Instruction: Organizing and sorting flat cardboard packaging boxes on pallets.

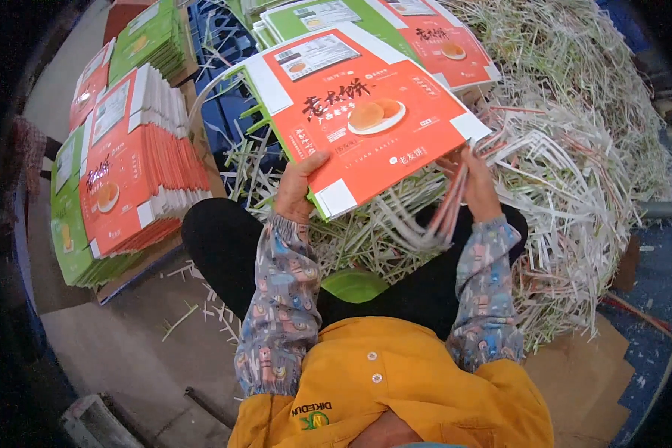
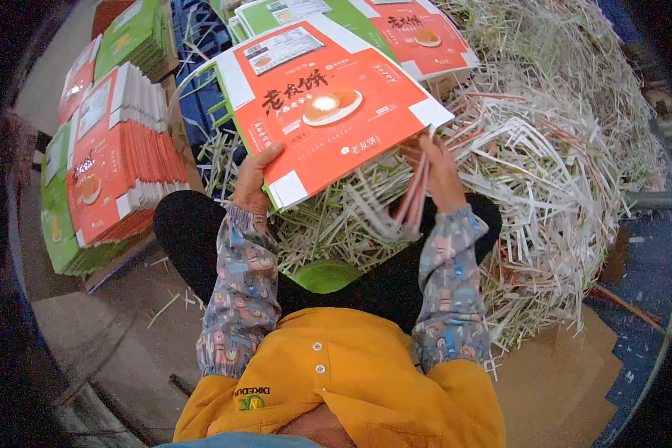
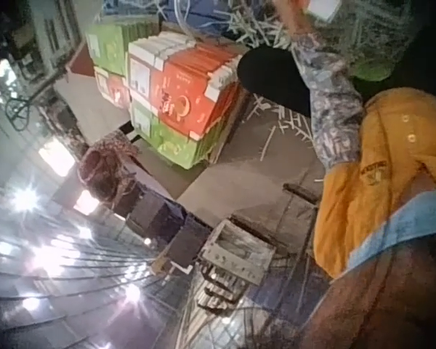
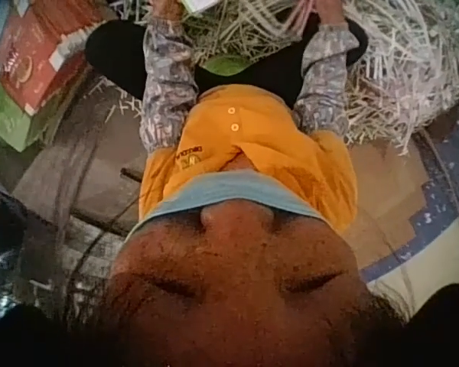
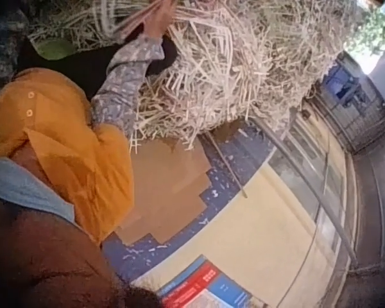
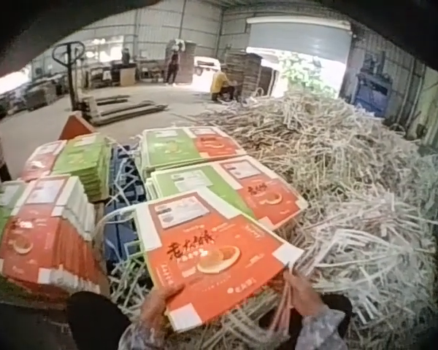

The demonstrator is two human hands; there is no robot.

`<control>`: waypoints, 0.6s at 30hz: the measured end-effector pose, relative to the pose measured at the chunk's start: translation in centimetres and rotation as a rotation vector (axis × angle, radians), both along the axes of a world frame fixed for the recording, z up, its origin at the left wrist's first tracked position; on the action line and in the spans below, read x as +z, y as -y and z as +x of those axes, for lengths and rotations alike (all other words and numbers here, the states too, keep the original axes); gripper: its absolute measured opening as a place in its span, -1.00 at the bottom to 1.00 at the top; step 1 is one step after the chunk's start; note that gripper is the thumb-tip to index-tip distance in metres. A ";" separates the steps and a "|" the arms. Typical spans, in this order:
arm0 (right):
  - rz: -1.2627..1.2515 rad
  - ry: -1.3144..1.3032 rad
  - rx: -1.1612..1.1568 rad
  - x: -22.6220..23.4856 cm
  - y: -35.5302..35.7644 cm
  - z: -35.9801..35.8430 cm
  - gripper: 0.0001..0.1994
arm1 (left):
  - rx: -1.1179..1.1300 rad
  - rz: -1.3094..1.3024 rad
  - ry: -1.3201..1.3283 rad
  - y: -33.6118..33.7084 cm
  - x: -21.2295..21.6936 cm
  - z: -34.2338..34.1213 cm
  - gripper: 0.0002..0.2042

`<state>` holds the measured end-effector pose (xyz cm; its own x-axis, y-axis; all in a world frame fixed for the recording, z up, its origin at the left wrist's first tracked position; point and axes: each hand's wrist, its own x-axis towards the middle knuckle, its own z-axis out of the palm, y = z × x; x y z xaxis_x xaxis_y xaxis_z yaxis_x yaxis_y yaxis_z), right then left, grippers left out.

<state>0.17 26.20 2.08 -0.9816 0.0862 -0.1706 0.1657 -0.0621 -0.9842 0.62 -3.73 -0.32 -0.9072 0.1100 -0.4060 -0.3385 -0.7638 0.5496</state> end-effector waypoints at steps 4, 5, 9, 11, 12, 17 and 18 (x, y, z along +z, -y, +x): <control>-0.231 -0.067 -0.332 -1.0 1.6 -2.3 -0.62 | -0.030 -0.066 -0.071 -0.8 -1.4 0.0 -0.60; -0.093 -0.087 -0.387 -1.0 1.9 -2.3 -0.61 | -0.040 -0.117 -0.023 -1.2 -1.7 0.2 -0.60; 0.113 -0.137 -0.469 -3.4 1.1 -3.2 -0.66 | -0.045 -0.174 0.003 -1.2 -2.4 0.1 -0.60; 0.102 -0.079 -0.308 -3.4 -0.8 -2.9 -0.70 | -0.032 -0.134 -0.001 -0.6 -1.7 0.4 -0.61; 0.093 -0.032 -0.149 -2.4 -0.7 -2.9 -0.72 | -0.019 -0.136 0.005 0.0 -1.5 0.5 -0.61; 0.432 -0.067 -0.235 -3.4 -9.1 -6.4 -0.67 | -0.044 -0.027 0.018 1.7 -1.2 0.7 -0.62; 0.587 -0.171 -0.324 -4.1 -10.5 -7.5 -0.66 | -0.054 0.019 0.044 1.8 -1.3 0.9 -0.62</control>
<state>-7.38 36.72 -2.04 -0.8998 0.4103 0.1485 0.0686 0.4690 -0.8805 1.49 -5.58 -1.65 -0.8811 0.1668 -0.4425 -0.4032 -0.7538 0.5188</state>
